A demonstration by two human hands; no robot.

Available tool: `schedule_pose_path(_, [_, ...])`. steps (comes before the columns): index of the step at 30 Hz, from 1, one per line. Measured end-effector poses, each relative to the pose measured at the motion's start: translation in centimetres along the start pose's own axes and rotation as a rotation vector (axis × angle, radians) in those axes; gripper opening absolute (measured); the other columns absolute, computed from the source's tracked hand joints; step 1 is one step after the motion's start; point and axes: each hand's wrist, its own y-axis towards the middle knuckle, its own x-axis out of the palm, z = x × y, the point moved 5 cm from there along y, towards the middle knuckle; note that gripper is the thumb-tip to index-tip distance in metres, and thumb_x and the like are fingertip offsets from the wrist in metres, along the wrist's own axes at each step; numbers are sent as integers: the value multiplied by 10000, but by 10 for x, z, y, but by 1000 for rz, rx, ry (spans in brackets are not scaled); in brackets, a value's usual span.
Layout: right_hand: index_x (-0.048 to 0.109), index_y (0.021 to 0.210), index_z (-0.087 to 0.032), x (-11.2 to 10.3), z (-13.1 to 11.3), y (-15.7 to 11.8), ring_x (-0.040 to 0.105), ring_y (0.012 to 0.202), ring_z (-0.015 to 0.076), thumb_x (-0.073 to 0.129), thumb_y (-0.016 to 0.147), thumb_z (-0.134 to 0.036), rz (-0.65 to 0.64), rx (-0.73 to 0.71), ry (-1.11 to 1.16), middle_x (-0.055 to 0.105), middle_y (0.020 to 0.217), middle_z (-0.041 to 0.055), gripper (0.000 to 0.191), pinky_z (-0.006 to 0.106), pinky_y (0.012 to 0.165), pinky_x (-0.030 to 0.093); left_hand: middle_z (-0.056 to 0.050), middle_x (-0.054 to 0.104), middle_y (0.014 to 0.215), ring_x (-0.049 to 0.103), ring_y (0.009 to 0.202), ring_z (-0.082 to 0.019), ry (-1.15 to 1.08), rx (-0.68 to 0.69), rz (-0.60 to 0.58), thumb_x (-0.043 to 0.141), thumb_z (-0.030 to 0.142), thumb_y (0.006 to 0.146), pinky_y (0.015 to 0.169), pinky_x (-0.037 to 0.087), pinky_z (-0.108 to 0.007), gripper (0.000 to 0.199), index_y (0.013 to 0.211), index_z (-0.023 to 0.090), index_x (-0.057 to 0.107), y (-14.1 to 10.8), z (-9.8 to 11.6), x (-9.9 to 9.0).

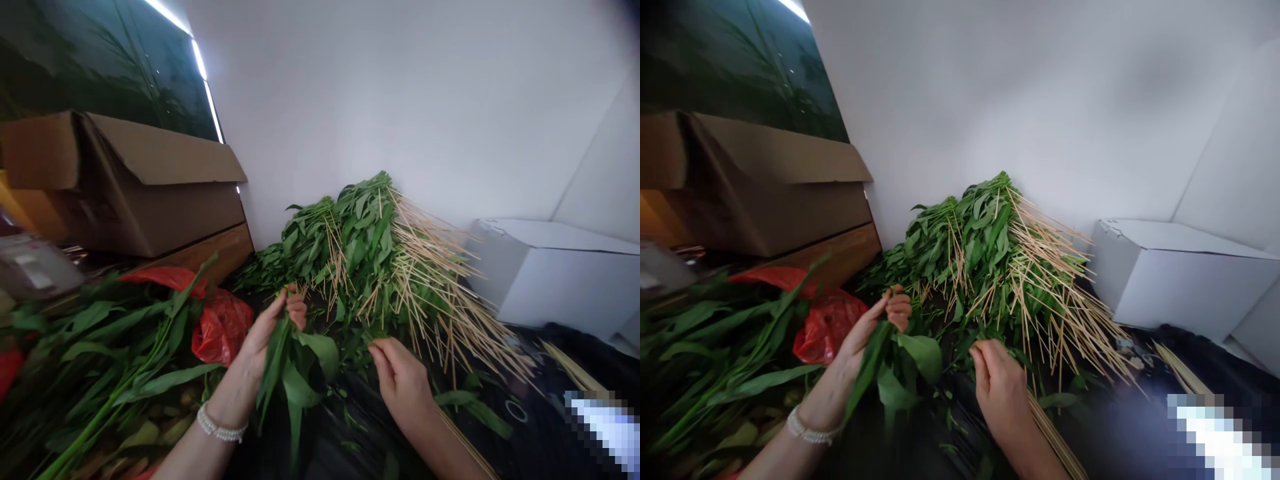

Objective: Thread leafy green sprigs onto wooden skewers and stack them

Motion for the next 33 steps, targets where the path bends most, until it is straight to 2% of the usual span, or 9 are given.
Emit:
schedule_pose_path(3, [586,886,-195,6,-8,-4,599,676,147,412,995,-235,-47,-116,-92,600,754,13,210,261,663,418,60,403,610,412,397,-5,185,58,-27,389,214,1006,354,341,-47,192,863,163,506,6,34,25])
schedule_pose_path(5, [591,888,-194,11,-12,-7,606,682,151,393,1004,-233,-66,-154,-128,604,747,18,232,265,673,417,73,371,599,327,362,-11,571,126,41,429,252,990,312,263,-74,144,911,170,519,21,51,30])
schedule_pose_path(7, [598,898,-191,13,-13,-9,613,686,154,378,1010,-234,-71,-177,-153,608,742,24,251,267,683,419,67,407,627,292,364,-19,1150,216,236,445,300,974,323,233,-100,136,969,185,517,42,65,22])
schedule_pose_path(10, [606,899,-189,14,-12,-10,614,683,156,365,1015,-240,-67,-201,-182,615,739,28,272,272,691,422,20,516,705,397,426,-50,1413,201,380,526,235,913,389,295,-140,167,1064,165,513,72,62,-5])
schedule_pose_path(14, [617,907,-184,7,-8,-6,616,688,157,374,1013,-252,-29,-201,-196,633,756,35,274,274,691,430,-140,599,1066,589,936,-222,1793,247,533,587,128,819,755,475,-314,442,1248,136,479,84,44,-46])
schedule_pose_path(18, [625,927,-173,-1,-4,-1,636,716,159,423,996,-234,2,-195,-214,645,764,39,223,273,716,448,-196,422,1400,314,1311,-371,2107,310,578,633,154,778,1026,275,-539,652,1389,182,406,71,24,-64])
schedule_pose_path(21, [626,954,-165,-7,-1,2,644,719,161,463,980,-222,26,-195,-217,655,779,44,175,270,711,456,-173,374,1448,261,1319,-391,2355,397,519,613,266,843,1018,226,-585,558,1377,235,457,64,16,-53])
schedule_pose_path(25, [621,991,-163,-15,0,6,641,713,161,484,971,-215,63,-199,-213,666,793,49,148,268,704,458,-123,512,1304,332,1241,-341,2661,454,243,557,376,904,966,266,-516,252,1072,247,694,71,-3,-34])
schedule_pose_path(33, [623,998,-136,-20,0,11,635,713,167,482,974,-201,77,-177,-228,656,774,55,158,277,704,446,-112,658,986,484,1084,-333,2561,194,74,736,281,730,903,329,-503,118,803,188,729,87,-28,-57])
